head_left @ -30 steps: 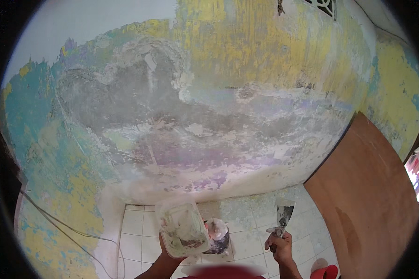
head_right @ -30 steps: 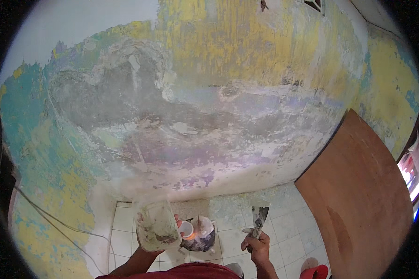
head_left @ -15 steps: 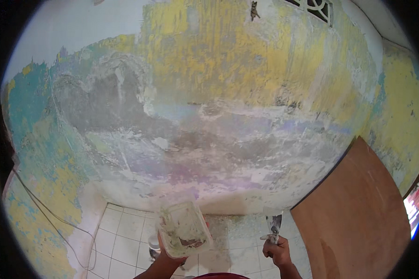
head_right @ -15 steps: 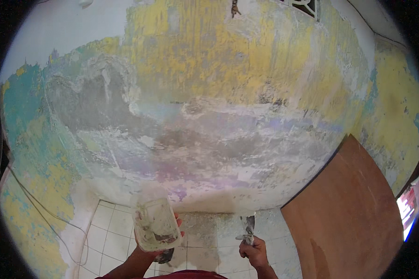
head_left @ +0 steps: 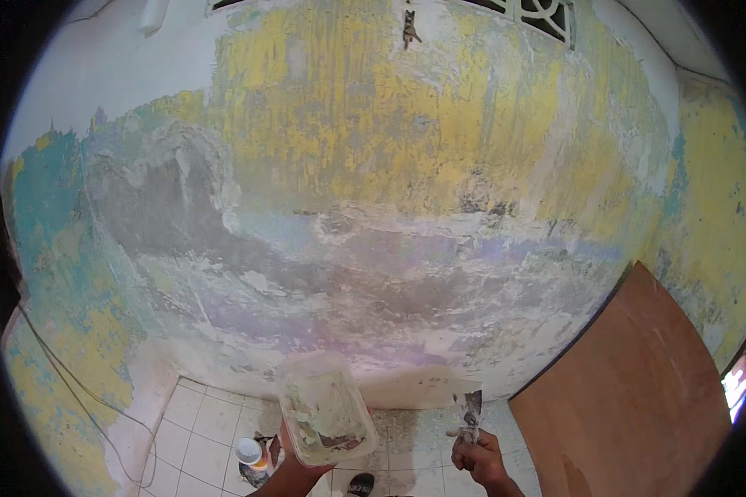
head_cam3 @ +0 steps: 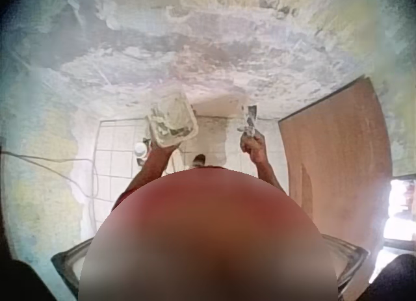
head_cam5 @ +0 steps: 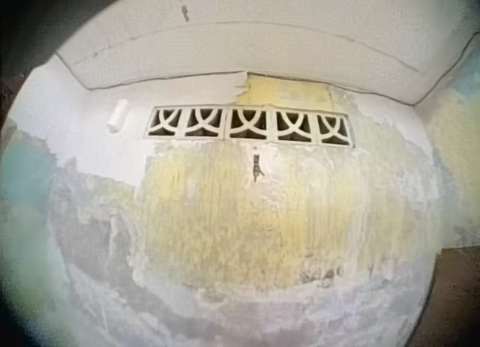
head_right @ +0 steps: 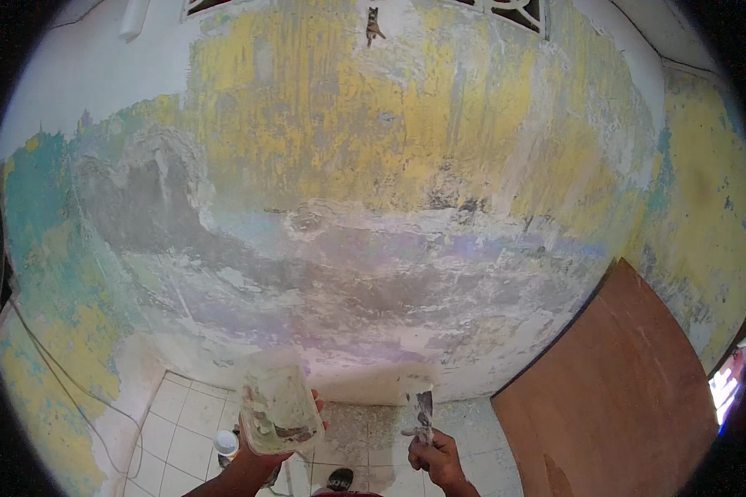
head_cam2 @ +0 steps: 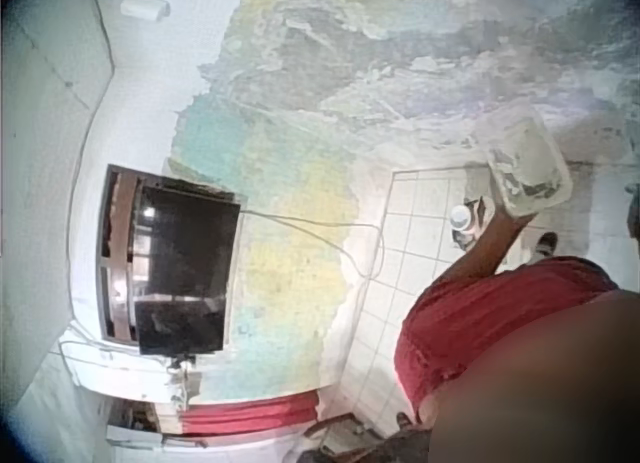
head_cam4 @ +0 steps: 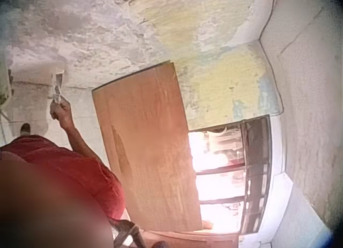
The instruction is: The person applies wall putty to a wall with peeling paint using a putty knife, smoothing the putty over the damaged area.
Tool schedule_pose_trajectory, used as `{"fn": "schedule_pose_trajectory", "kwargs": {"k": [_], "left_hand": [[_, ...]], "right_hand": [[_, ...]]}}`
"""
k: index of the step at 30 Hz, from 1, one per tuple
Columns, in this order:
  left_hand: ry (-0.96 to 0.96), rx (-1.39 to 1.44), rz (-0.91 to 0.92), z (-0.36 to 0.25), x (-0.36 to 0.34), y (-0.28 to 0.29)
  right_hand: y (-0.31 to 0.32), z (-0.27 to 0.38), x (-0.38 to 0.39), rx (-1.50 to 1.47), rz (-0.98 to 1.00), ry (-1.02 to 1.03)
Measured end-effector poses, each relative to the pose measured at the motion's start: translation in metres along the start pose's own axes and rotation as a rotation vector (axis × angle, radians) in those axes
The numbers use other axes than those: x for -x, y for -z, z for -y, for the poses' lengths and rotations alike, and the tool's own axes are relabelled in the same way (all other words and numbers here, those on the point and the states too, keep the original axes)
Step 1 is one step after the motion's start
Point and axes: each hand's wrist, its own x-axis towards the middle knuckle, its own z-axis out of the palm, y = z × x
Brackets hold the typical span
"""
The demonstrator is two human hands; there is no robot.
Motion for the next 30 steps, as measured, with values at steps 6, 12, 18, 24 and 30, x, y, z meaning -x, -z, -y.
{"fn": "schedule_pose_trajectory", "kwargs": {"k": [6, 12, 18, 24, 30], "left_hand": [[0.08, 0.135, 0.015, 0.006, -0.045, -0.009], [0.06, -0.007, 0.009, -0.01, -0.113, 0.004], [0.094, -0.056, 0.107, -0.035, -0.187, -0.015], [0.102, -0.121, 0.172, -0.036, -0.251, -0.023], [0.098, -0.15, 0.239, -0.004, -0.289, -0.028]], "right_hand": [[0.013, 0.011, -0.041, -0.142, -0.062, 0.099], [0.028, 0.032, -0.112, -0.201, 0.029, 0.168], [0.042, 0.06, -0.191, -0.299, 0.07, 0.333], [0.055, 0.101, -0.255, -0.242, 0.047, 0.538], [0.095, 0.137, -0.309, 0.008, -0.093, 0.634]]}}
